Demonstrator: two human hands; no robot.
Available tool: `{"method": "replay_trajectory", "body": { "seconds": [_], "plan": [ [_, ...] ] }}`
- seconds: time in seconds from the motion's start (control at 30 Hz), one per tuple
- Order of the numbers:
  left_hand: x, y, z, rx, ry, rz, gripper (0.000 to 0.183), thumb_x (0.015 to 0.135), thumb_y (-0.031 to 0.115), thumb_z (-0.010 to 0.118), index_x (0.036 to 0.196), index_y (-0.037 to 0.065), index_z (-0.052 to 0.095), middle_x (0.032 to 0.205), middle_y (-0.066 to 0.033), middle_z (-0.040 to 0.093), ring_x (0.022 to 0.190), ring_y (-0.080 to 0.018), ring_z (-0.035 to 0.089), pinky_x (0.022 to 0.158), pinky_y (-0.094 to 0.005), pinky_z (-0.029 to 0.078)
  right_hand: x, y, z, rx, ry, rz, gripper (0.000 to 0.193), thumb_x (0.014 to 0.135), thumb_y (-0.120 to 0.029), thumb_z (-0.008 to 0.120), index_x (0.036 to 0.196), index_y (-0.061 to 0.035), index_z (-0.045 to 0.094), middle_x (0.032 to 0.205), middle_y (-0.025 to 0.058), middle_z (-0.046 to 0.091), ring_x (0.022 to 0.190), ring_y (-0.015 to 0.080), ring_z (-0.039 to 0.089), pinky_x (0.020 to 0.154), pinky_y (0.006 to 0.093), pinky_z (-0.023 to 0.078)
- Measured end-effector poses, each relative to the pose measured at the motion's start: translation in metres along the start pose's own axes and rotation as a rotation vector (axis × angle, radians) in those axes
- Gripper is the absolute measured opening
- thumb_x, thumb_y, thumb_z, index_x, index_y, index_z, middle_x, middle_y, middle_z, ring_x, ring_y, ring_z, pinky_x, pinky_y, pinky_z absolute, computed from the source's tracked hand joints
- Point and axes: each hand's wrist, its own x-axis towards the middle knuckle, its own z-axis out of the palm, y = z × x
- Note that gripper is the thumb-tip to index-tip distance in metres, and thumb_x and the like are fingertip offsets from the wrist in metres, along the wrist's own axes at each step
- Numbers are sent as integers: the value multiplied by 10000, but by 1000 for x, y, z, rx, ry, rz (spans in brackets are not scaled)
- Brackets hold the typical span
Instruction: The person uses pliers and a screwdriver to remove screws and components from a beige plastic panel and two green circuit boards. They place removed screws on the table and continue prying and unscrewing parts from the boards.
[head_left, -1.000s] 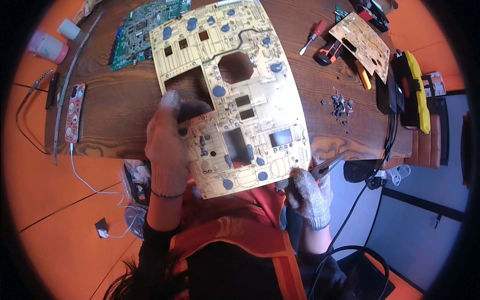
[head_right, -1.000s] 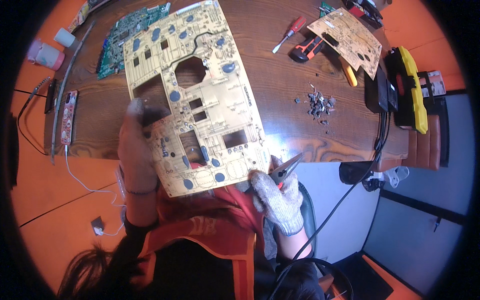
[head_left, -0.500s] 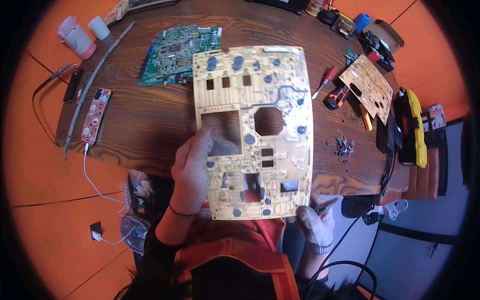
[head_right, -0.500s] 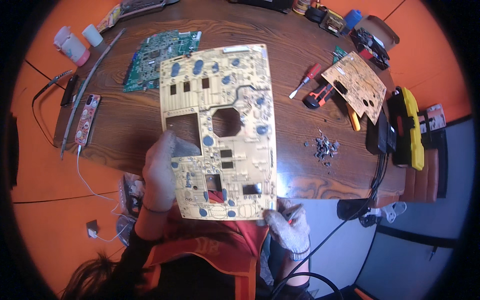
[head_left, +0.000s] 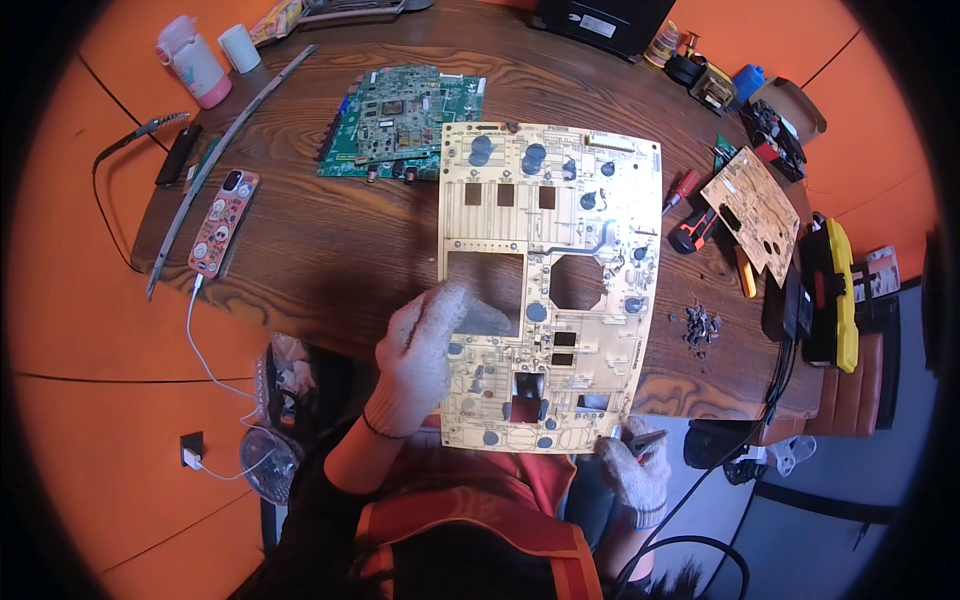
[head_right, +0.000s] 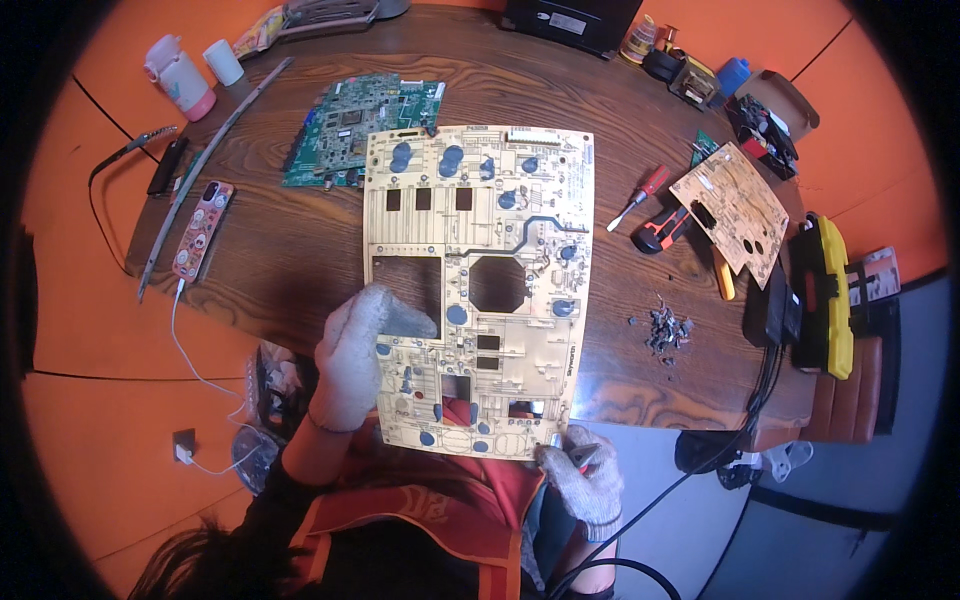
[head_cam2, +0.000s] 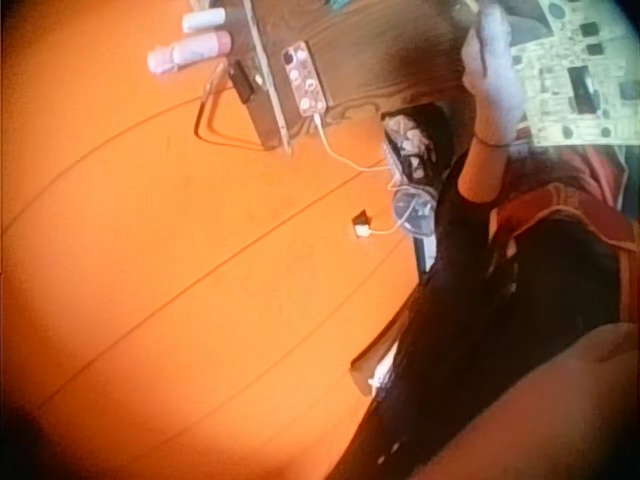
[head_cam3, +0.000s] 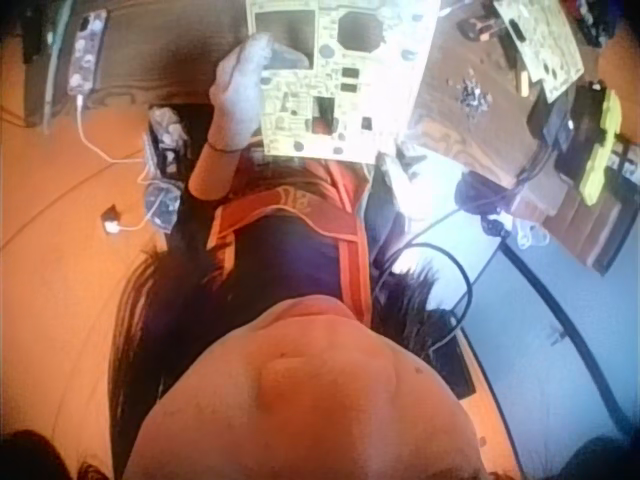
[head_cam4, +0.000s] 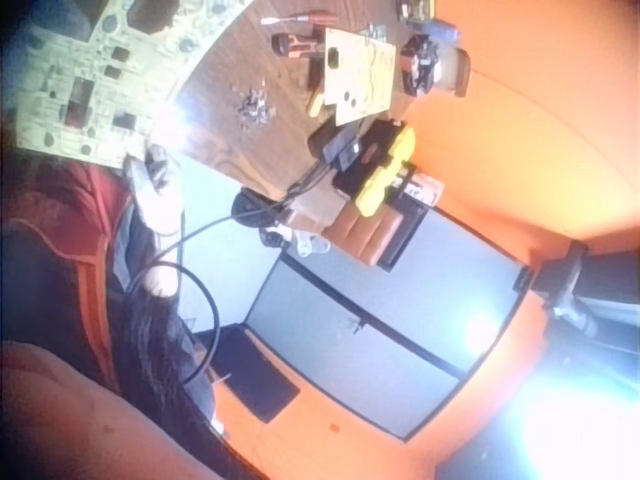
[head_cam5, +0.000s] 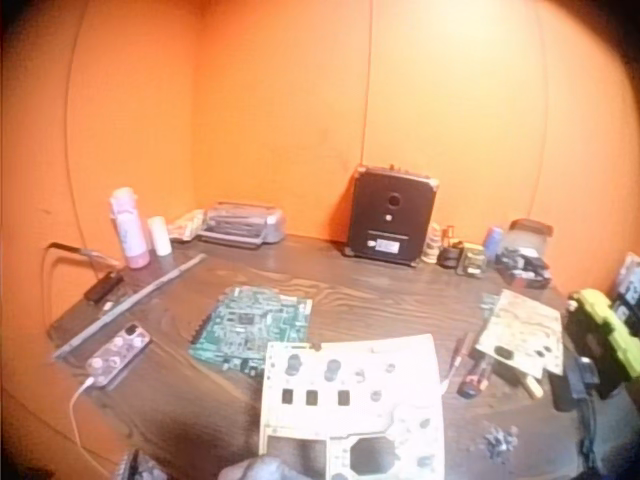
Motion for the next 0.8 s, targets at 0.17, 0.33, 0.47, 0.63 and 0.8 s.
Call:
{"method": "replay_trajectory", "body": {
  "seconds": [0.17, 0.33, 0.47, 0.63, 0.8],
  "plan": [
    [0, -28, -17, 2, -77, 81, 217, 949, -6, 587, 1154, -80, 585, 1028, -129, 681, 894, -139, 652, 838, -280, 536, 0, 0, 1, -50, 14, 19, 212, 833, -146, 702, 940, 36, 686, 635, 2, 605, 558, 57, 504, 524, 230, 403],
    [1, -29, -15, 65, -68, 160, 224, 954, -9, 576, 1166, -80, 574, 1023, -133, 680, 893, -140, 653, 842, -282, 536, 0, -3, 3, -98, 18, 27, 207, 835, -147, 718, 917, 39, 680, 635, 8, 606, 576, 63, 508, 539, 237, 408],
    [-3, -3, -9, -101, -123, -1, 180, 975, 38, 561, 1105, -74, 612, 958, -116, 692, 879, -129, 650, 805, -270, 533, -1, -4, 4, -74, 17, 33, 200, 838, -147, 725, 902, 37, 678, 648, 10, 612, 591, 63, 514, 549, 237, 411],
    [-4, 13, -4, -173, -169, -48, 187, 986, 75, 553, 1077, -68, 632, 930, -97, 697, 863, -115, 645, 793, -251, 523, -1, -4, 7, -41, 3, 46, 200, 844, -128, 710, 952, 37, 675, 673, 12, 628, 601, 64, 518, 558, 227, 417],
    [-2, -2, -1, 42, -18, 39, 207, 998, 116, 537, 1047, -54, 645, 933, -94, 697, 843, -110, 641, 779, -246, 519, -1, -6, 9, -21, 0, 59, 243, 846, -123, 696, 1028, 36, 667, 706, 21, 650, 603, 73, 532, 570, 221, 436]
  ]
}}
